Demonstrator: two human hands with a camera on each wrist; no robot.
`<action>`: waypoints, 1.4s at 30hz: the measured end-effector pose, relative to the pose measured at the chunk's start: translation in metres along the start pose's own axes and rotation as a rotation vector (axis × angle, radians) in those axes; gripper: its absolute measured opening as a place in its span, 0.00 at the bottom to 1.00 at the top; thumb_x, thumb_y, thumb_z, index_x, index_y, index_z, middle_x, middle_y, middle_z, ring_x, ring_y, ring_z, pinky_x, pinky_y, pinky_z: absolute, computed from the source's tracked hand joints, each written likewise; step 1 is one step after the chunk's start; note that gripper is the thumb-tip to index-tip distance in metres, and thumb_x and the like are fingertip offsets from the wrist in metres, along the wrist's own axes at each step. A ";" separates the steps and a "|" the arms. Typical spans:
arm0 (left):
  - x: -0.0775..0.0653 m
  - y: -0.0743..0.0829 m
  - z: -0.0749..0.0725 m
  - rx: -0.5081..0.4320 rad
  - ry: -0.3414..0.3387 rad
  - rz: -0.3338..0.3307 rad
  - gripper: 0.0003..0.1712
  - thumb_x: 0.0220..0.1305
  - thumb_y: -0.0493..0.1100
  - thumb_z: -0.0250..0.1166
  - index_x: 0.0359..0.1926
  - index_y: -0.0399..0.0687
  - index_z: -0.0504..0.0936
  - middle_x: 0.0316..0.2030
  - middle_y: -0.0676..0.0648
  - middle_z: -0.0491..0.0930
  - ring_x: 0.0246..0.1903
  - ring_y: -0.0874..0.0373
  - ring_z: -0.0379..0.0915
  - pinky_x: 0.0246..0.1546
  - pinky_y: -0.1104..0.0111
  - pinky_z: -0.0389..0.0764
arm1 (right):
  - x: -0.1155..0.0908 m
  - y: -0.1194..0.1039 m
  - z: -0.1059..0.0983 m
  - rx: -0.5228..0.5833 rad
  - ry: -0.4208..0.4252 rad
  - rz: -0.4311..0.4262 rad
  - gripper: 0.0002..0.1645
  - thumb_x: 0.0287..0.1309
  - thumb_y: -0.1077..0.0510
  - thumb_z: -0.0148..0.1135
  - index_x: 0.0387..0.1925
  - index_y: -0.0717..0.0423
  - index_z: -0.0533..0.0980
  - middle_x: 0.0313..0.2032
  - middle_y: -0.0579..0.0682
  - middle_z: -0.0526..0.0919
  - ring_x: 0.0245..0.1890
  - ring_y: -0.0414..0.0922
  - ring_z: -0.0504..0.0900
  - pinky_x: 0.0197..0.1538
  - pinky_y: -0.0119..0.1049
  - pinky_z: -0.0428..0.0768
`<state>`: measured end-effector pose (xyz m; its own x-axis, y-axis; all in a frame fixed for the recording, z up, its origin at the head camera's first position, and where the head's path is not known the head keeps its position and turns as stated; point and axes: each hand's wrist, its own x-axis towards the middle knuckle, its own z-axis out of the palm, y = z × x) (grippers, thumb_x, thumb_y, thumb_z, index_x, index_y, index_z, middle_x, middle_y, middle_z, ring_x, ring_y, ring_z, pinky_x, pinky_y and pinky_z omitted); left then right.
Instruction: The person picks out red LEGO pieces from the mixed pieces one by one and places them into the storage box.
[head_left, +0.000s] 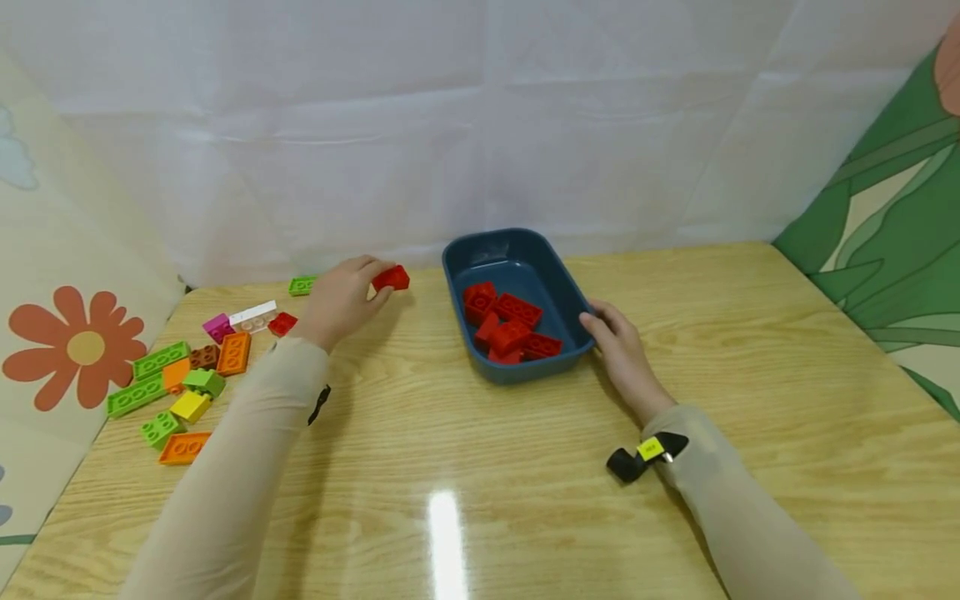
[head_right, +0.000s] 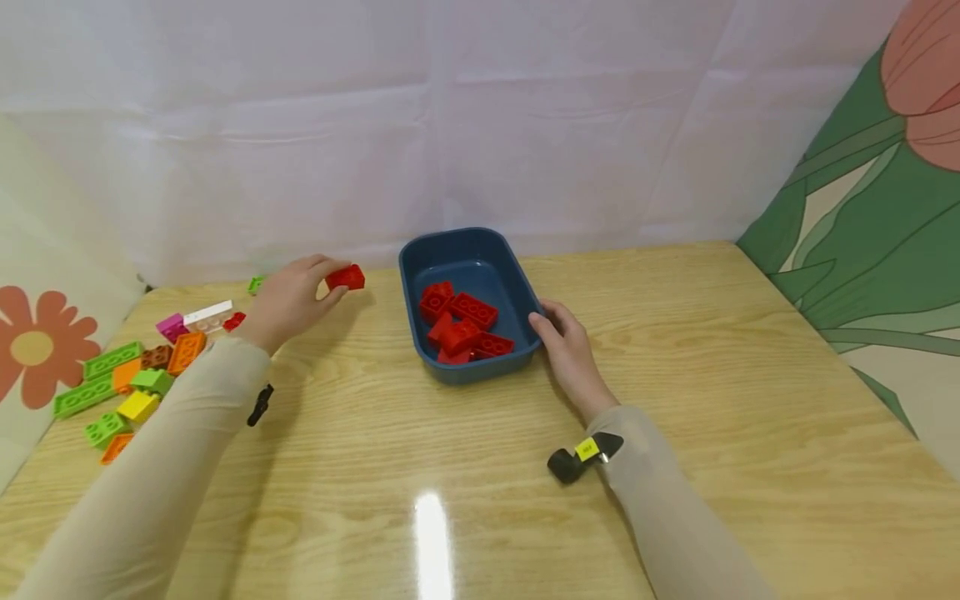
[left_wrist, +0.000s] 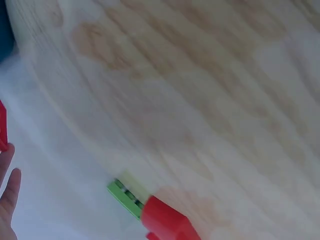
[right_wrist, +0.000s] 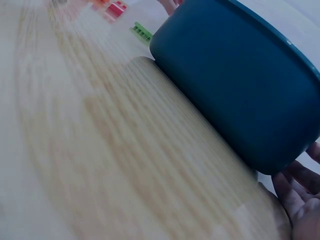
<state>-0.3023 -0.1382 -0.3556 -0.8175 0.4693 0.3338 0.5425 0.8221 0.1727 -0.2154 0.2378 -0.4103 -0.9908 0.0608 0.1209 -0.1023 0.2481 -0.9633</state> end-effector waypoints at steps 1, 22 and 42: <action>0.002 0.002 0.001 0.006 0.019 0.015 0.23 0.69 0.42 0.64 0.62 0.38 0.77 0.54 0.38 0.79 0.54 0.42 0.75 0.55 0.52 0.77 | 0.000 0.000 0.000 0.002 0.000 0.001 0.31 0.74 0.46 0.49 0.67 0.62 0.67 0.62 0.59 0.71 0.54 0.38 0.71 0.58 0.27 0.69; 0.043 0.060 0.009 0.024 0.131 0.089 0.22 0.69 0.43 0.64 0.61 0.39 0.77 0.55 0.40 0.79 0.56 0.44 0.74 0.61 0.58 0.72 | -0.002 -0.001 -0.001 0.009 -0.008 -0.003 0.31 0.74 0.46 0.49 0.68 0.63 0.67 0.62 0.59 0.71 0.55 0.38 0.71 0.57 0.25 0.69; 0.071 0.098 0.036 0.034 -0.110 -0.056 0.21 0.74 0.45 0.58 0.63 0.46 0.76 0.58 0.43 0.77 0.58 0.48 0.72 0.60 0.57 0.71 | -0.003 0.000 0.001 0.037 0.009 -0.001 0.31 0.74 0.47 0.50 0.67 0.64 0.67 0.61 0.60 0.72 0.53 0.37 0.72 0.55 0.24 0.70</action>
<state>-0.3140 -0.0126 -0.3480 -0.8634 0.4537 0.2207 0.4904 0.8575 0.1558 -0.2126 0.2367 -0.4105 -0.9898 0.0696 0.1241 -0.1069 0.2121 -0.9714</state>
